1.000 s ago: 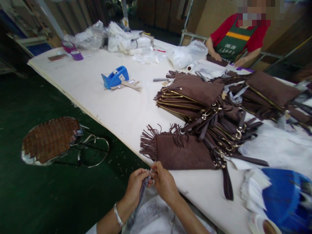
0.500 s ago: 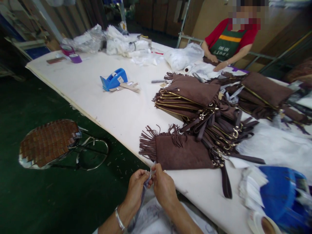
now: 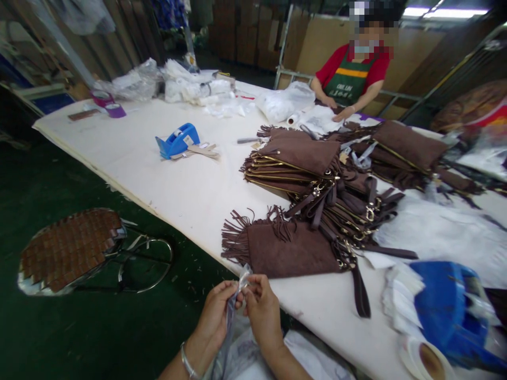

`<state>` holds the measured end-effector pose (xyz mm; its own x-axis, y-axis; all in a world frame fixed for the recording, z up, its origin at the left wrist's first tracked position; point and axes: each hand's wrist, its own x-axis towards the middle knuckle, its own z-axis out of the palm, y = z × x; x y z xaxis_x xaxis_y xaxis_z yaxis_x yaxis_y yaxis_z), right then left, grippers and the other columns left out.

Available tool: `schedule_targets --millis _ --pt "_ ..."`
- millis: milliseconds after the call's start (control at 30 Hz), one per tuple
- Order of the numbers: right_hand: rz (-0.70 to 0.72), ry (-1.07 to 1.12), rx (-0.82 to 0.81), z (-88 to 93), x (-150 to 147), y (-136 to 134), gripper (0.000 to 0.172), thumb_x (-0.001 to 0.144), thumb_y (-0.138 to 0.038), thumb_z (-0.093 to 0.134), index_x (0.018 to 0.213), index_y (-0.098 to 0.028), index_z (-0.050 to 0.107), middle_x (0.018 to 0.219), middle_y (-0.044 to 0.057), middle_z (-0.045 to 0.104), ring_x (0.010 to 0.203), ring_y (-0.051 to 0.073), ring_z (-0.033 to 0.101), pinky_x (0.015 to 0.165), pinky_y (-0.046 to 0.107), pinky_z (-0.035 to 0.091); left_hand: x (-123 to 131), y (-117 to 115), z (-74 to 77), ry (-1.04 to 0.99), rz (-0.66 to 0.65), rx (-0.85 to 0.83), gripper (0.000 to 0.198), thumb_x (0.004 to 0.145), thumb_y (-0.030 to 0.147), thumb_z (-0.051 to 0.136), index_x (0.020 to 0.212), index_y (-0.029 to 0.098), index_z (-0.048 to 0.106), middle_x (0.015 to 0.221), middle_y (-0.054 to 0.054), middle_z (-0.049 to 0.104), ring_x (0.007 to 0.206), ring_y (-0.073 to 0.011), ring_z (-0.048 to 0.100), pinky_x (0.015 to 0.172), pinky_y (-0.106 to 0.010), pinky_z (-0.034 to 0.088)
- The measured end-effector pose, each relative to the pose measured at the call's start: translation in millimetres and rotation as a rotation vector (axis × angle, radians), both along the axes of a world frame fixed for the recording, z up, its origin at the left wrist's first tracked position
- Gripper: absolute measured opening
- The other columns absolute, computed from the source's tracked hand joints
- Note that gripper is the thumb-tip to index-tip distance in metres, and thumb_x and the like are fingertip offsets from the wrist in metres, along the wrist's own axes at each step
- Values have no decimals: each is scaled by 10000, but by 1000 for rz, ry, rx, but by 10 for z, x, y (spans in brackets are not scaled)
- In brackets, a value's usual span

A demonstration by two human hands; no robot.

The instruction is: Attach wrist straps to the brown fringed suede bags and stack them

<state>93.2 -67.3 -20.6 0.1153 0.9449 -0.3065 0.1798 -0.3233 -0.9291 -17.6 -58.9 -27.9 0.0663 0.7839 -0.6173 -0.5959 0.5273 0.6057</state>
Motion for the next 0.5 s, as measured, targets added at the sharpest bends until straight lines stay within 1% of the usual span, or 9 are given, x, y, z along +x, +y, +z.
schedule_targets --millis 100,167,233,300,400,500 --pt "-115 119 -46 -42 -60 -5 162 834 -253 506 983 -210 462 665 -23 653 490 142 590 426 207 419 -20 18 -1 1 1 10 148 696 208 735 726 105 632 630 -15 583 536 -90 510 504 -186 409" --pt "-141 138 -37 -33 -83 -5 145 834 -232 505 969 -212 455 662 -28 654 501 139 597 474 215 440 -34 33 19 -1 -6 5 147 696 194 743 721 98 634 623 -14 577 533 -82 508 500 -172 409" --pt "-110 87 12 -1 -76 -4 118 841 -205 498 956 -215 473 674 -28 655 553 144 620 553 229 466 -50 47 45 -20 -20 -5 131 705 172 739 717 89 638 623 -16 576 525 -75 505 497 -165 417" --pt "-43 1 79 36 -43 0 106 849 -176 486 944 -219 510 688 -26 655 615 149 638 619 237 470 -70 63 60 -52 -27 -25 90 720 129 717 725 74 646 638 -25 583 528 -74 515 492 -159 430" --pt "59 -82 156 68 22 12 153 861 -149 471 958 -227 560 715 -25 662 656 149 644 647 230 460 -106 94 51 -158 -22 -98 16 762 52 650 776 47 654 672 -44 591 542 -75 534 473 -148 442" --pt "121 -116 224 58 65 21 202 872 -135 469 1006 -237 581 758 -27 678 697 143 653 667 216 457 -132 130 54 -259 -23 -190 64 819 30 583 843 25 643 680 -52 581 534 -68 534 464 -136 453"
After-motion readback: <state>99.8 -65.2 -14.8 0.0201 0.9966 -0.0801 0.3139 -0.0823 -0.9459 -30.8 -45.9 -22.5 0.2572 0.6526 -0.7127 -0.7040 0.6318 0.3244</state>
